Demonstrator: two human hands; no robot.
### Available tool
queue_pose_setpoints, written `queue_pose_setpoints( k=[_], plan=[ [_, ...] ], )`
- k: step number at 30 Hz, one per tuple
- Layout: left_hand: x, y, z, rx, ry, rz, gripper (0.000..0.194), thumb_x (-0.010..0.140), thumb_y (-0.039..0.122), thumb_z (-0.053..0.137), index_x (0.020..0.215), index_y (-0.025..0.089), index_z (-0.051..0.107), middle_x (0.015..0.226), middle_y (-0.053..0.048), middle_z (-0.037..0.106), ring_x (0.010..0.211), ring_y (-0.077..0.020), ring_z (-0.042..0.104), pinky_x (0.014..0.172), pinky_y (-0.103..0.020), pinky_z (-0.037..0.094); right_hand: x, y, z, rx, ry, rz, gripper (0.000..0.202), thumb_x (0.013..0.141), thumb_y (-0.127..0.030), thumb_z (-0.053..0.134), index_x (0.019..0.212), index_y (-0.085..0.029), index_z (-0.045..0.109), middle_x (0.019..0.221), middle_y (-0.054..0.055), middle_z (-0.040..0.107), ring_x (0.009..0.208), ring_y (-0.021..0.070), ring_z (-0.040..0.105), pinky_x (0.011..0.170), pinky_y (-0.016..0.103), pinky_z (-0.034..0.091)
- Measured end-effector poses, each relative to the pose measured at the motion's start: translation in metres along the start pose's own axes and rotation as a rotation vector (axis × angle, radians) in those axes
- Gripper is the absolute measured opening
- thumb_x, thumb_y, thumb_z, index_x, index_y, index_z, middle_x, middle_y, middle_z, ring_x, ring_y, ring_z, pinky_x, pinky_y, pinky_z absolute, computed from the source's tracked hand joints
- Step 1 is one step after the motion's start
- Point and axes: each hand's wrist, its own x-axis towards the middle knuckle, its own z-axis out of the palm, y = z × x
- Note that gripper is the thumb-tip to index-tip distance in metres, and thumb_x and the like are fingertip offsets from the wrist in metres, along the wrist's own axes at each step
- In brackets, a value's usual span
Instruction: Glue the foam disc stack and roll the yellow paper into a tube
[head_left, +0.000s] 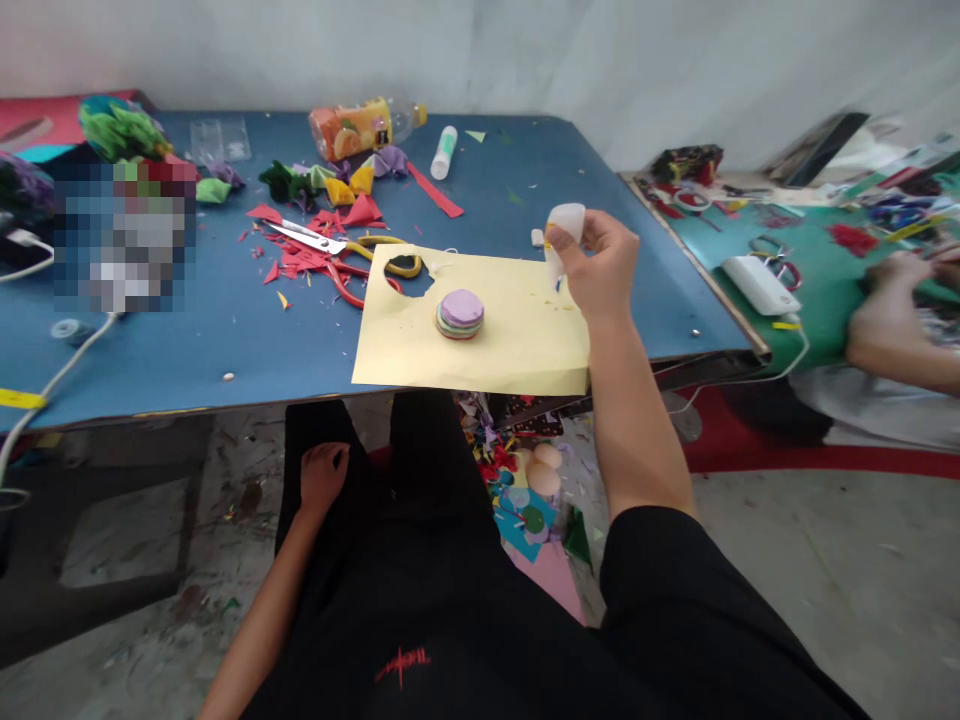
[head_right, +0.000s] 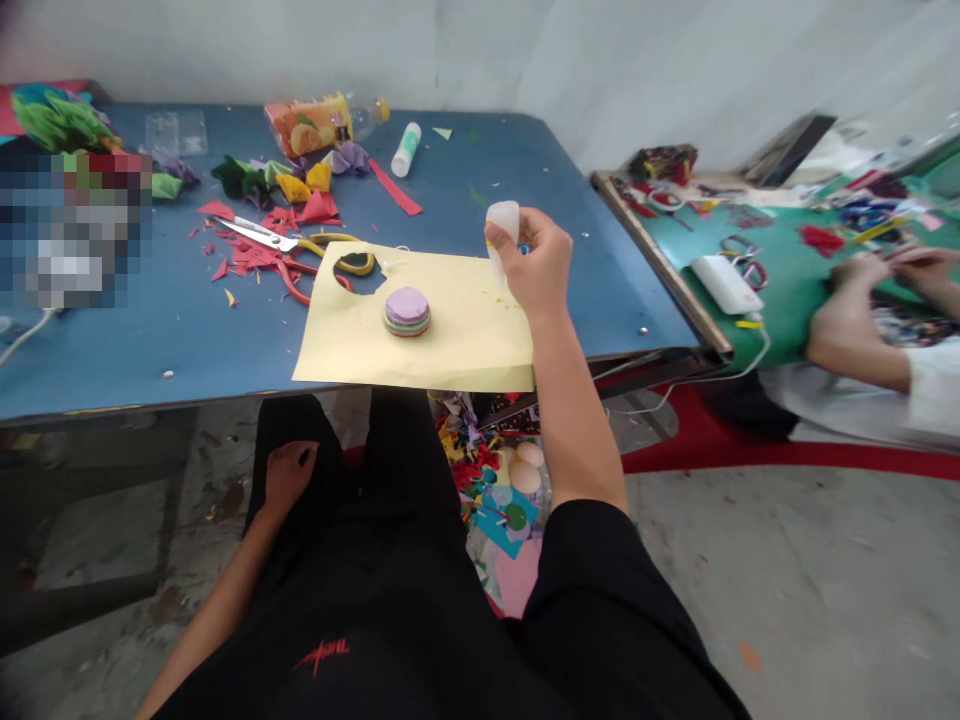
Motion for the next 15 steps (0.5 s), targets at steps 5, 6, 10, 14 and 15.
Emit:
queue_pose_setpoints(
  k=[5, 6, 10, 14, 15],
  plan=[
    [0.000, 0.002, -0.001, 0.003, 0.000, 0.002, 0.029, 0.092, 0.028, 0.043, 0.094, 0.020, 0.071, 0.103, -0.008, 0.072, 0.102, -0.0251, 0.064, 0.096, -0.041, 0.042, 0.001, 0.008, 0.002, 0.024, -0.021, 0.031, 0.045, 0.072, -0.066, 0.066, 0.089, -0.025, 0.067, 0.085, 0.003, 0.072, 0.078, 0.0208, 0.067, 0.070, 0.037, 0.053],
    [0.000, 0.002, -0.002, 0.003, -0.001, 0.001, 0.029, 0.092, 0.028, 0.043, 0.094, 0.020, 0.071, 0.103, -0.008, 0.072, 0.102, -0.0251, 0.064, 0.096, -0.042, 0.042, 0.002, 0.010, 0.002, 0.032, -0.029, 0.041, 0.046, 0.070, -0.067, 0.067, 0.089, -0.026, 0.066, 0.085, 0.003, 0.072, 0.079, 0.0213, 0.067, 0.070, 0.037, 0.053],
    [0.000, 0.003, -0.002, 0.006, -0.003, -0.004, 0.029, 0.092, 0.028, 0.043, 0.094, 0.020, 0.071, 0.104, -0.008, 0.072, 0.102, -0.0248, 0.063, 0.096, -0.042, 0.041, 0.005, 0.018, 0.001, 0.087, -0.043, 0.099, 0.043, 0.063, -0.064, 0.075, 0.082, -0.027, 0.065, 0.084, 0.001, 0.073, 0.081, 0.0223, 0.067, 0.070, 0.038, 0.054],
    [-0.001, 0.002, -0.002, 0.003, -0.006, -0.004, 0.029, 0.092, 0.028, 0.042, 0.094, 0.020, 0.070, 0.104, -0.008, 0.072, 0.102, -0.0246, 0.063, 0.097, -0.041, 0.041, 0.006, 0.019, -0.002, 0.163, -0.030, 0.192, 0.051, 0.058, -0.070, 0.074, 0.078, -0.025, 0.065, 0.079, 0.001, 0.072, 0.075, 0.0204, 0.065, 0.068, 0.039, 0.053],
    [-0.001, 0.002, -0.003, 0.003, -0.007, -0.004, 0.030, 0.092, 0.028, 0.042, 0.094, 0.020, 0.070, 0.104, -0.008, 0.072, 0.102, -0.0247, 0.063, 0.096, -0.041, 0.041, 0.006, 0.018, -0.002, 0.179, -0.029, 0.204, 0.053, 0.058, -0.073, 0.072, 0.079, -0.025, 0.064, 0.080, 0.000, 0.071, 0.074, 0.0195, 0.064, 0.069, 0.039, 0.053]
  ],
)
